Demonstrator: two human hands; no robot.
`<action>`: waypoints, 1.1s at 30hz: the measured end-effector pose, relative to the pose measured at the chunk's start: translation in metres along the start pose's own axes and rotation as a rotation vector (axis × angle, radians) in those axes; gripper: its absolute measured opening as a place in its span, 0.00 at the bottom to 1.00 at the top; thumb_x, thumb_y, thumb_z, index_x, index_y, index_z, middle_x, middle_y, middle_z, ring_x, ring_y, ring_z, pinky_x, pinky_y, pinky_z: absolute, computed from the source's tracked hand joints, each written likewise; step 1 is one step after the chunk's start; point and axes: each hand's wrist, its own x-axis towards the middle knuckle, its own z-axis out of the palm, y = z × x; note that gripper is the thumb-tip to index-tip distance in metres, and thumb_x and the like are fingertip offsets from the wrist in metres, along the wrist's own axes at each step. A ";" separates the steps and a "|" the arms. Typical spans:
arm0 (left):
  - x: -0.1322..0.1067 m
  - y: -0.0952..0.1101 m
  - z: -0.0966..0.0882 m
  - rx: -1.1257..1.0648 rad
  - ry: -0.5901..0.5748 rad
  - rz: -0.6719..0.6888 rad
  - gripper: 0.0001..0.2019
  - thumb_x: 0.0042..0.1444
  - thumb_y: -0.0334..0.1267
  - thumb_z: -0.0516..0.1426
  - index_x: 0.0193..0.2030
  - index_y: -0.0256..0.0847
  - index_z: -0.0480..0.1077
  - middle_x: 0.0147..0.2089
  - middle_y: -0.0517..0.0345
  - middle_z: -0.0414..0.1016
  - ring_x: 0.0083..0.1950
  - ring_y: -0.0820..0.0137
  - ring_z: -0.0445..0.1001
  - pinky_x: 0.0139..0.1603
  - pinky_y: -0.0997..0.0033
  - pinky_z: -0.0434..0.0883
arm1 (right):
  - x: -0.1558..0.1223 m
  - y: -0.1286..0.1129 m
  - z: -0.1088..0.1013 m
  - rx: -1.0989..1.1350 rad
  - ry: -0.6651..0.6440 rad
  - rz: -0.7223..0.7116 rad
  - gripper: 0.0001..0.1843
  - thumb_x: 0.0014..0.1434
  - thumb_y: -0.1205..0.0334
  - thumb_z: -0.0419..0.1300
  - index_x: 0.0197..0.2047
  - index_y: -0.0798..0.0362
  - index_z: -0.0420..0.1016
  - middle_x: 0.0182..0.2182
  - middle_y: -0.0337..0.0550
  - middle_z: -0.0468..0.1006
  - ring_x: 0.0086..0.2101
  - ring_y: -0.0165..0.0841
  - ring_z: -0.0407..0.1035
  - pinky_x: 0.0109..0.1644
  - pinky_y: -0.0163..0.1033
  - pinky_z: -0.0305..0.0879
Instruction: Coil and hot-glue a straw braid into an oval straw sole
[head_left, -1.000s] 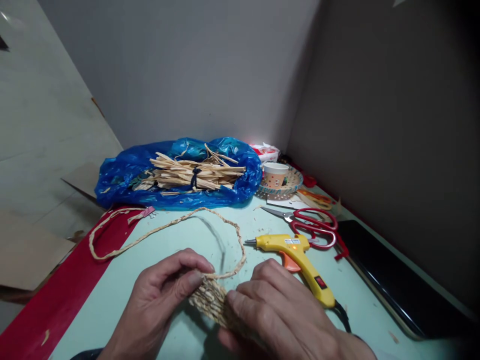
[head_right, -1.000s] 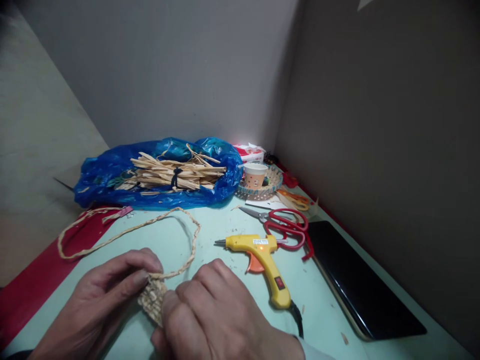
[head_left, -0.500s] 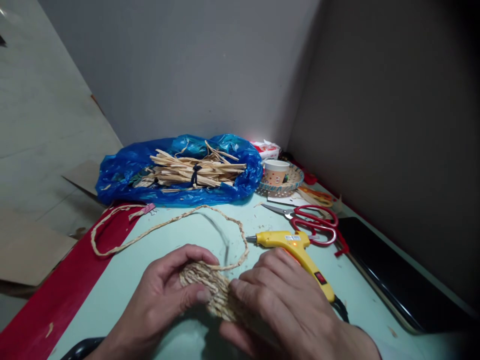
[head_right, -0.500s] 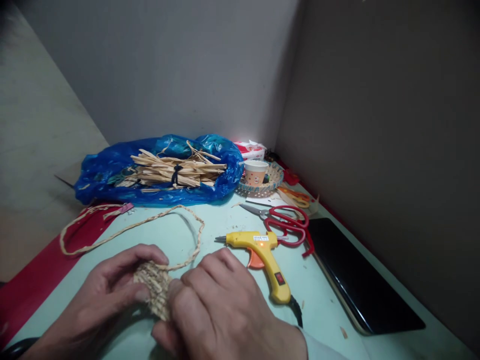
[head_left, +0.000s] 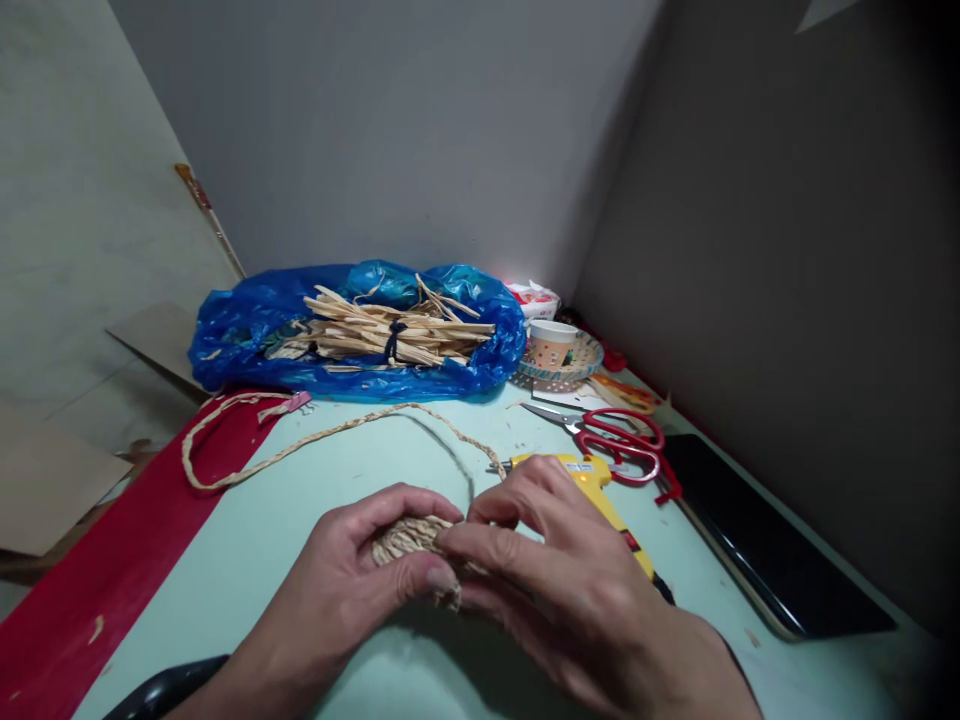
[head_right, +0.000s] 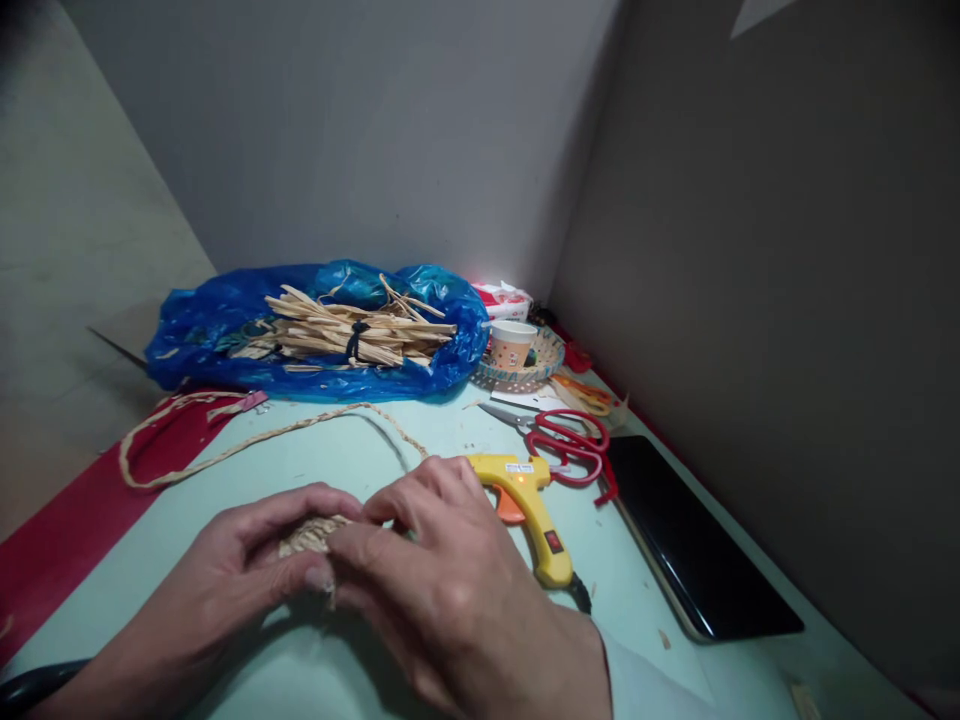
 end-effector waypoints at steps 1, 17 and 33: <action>0.000 -0.001 0.000 0.028 0.003 0.005 0.10 0.43 0.38 0.69 0.35 0.43 0.80 0.32 0.62 0.81 0.35 0.68 0.75 0.36 0.75 0.71 | -0.001 0.001 0.003 -0.032 0.020 -0.030 0.07 0.67 0.69 0.60 0.46 0.56 0.78 0.36 0.43 0.77 0.36 0.35 0.63 0.41 0.43 0.59; 0.007 -0.011 -0.004 0.176 -0.059 0.014 0.11 0.49 0.44 0.66 0.38 0.43 0.80 0.34 0.59 0.81 0.37 0.65 0.75 0.37 0.72 0.72 | -0.003 0.000 -0.002 0.009 -0.051 -0.087 0.14 0.67 0.73 0.51 0.41 0.64 0.78 0.32 0.50 0.77 0.33 0.38 0.61 0.40 0.47 0.56; 0.004 -0.010 -0.005 -0.213 -0.046 -0.087 0.13 0.55 0.48 0.65 0.42 0.42 0.80 0.38 0.58 0.82 0.41 0.66 0.76 0.43 0.73 0.69 | -0.008 -0.010 -0.037 -0.007 0.079 0.107 0.12 0.66 0.73 0.52 0.31 0.52 0.66 0.25 0.39 0.69 0.29 0.33 0.62 0.39 0.44 0.61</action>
